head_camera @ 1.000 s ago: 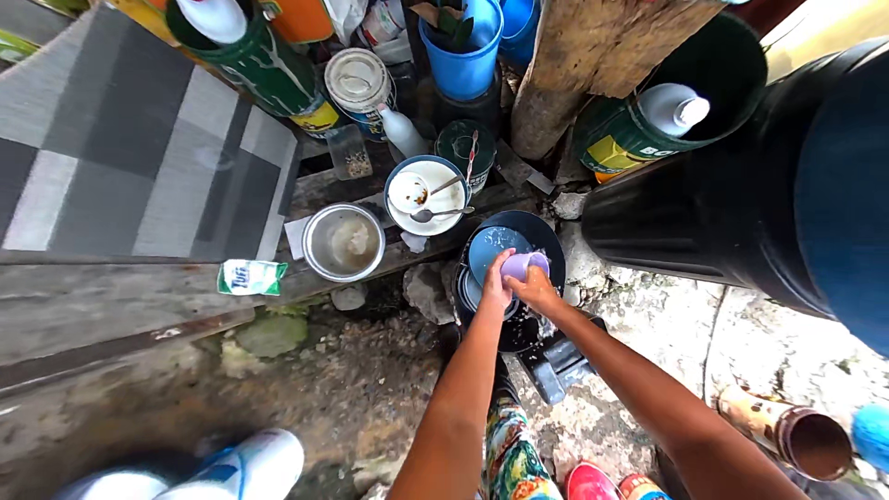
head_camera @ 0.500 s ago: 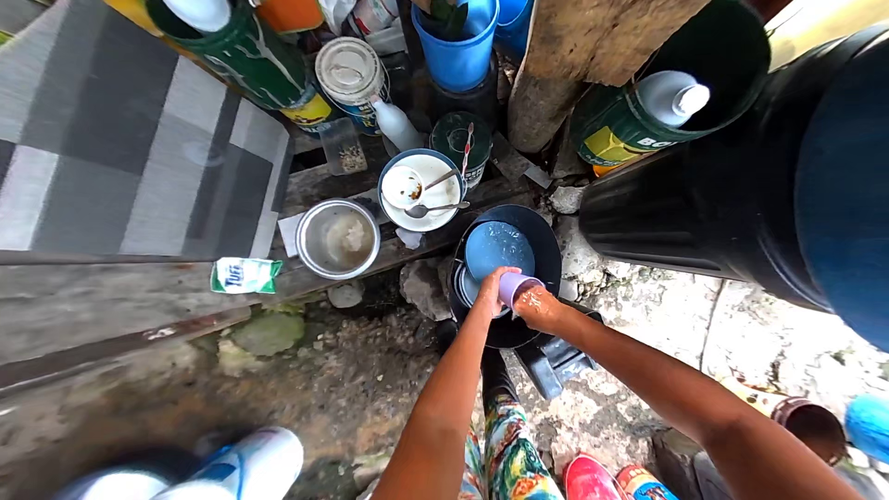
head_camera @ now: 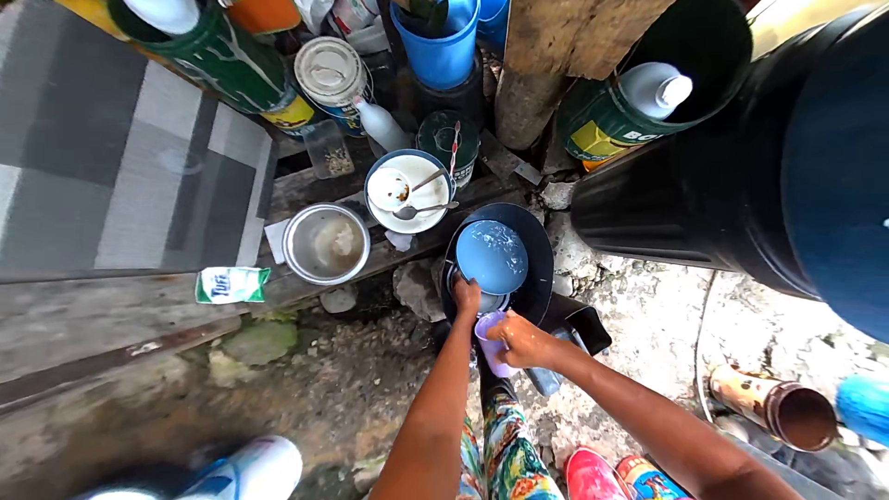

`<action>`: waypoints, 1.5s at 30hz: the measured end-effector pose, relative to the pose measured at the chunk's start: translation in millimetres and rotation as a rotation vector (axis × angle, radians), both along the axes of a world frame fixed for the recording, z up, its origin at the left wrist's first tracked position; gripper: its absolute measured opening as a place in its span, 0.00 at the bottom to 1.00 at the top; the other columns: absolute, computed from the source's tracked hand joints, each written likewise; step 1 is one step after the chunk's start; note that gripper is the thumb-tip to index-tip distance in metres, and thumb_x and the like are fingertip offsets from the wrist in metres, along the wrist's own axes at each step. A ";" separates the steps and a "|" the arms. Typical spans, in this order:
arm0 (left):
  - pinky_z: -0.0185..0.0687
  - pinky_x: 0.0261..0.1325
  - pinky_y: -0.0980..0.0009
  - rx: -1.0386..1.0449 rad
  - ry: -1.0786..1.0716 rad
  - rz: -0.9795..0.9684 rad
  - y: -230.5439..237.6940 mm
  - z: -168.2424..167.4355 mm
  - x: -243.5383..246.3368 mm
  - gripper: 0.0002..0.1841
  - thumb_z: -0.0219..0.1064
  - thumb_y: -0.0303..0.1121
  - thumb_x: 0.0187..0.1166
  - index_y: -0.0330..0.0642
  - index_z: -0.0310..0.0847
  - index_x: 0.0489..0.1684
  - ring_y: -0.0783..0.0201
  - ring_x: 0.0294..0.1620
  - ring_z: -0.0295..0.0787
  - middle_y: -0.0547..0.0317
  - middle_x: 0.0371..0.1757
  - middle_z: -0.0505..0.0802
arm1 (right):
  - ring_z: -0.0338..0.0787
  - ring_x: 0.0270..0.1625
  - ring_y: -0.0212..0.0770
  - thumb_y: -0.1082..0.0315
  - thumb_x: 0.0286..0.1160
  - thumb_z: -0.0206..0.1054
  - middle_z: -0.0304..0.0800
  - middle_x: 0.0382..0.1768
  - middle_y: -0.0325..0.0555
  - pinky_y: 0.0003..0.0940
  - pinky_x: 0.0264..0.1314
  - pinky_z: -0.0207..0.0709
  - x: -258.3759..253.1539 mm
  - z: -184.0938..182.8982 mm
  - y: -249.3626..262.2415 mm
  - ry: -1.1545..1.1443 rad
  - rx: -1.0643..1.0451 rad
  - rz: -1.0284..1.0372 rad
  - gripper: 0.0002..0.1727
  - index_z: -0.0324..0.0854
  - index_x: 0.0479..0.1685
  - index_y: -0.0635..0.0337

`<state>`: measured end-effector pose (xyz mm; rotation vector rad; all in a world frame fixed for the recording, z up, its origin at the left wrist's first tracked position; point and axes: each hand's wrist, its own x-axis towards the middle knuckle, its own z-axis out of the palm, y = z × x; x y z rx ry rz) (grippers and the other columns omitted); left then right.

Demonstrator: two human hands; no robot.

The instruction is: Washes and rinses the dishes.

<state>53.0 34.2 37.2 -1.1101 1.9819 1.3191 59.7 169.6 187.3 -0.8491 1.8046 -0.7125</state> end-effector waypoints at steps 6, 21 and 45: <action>0.81 0.65 0.50 0.344 0.185 0.363 5.4 1.0 8.3 0.37 0.69 0.26 0.80 0.33 0.53 0.88 0.42 0.67 0.82 0.27 0.73 0.80 | 0.80 0.29 0.23 0.66 0.64 0.75 0.81 0.22 0.30 0.26 0.37 0.75 3.0 -12.6 -4.5 -0.522 -0.322 -0.583 0.13 0.78 0.18 0.58; 0.81 0.66 0.55 0.428 0.474 0.099 44.0 21.4 -9.7 0.29 0.63 0.23 0.83 0.26 0.63 0.84 0.47 0.57 0.88 0.29 0.60 0.89 | 0.82 0.75 0.66 0.55 0.81 0.70 0.82 0.69 0.73 0.60 0.77 0.72 -67.9 -20.2 2.3 -0.046 0.670 -0.763 0.40 0.61 0.83 0.75; 0.76 0.76 0.44 -0.151 -0.035 -0.312 42.4 16.6 13.9 0.43 0.65 0.21 0.73 0.45 0.51 0.95 0.28 0.77 0.75 0.20 0.82 0.70 | 0.88 0.63 0.65 0.58 0.81 0.72 0.90 0.53 0.69 0.63 0.69 0.74 -85.1 -71.3 27.0 0.026 0.528 -0.760 0.20 0.87 0.49 0.72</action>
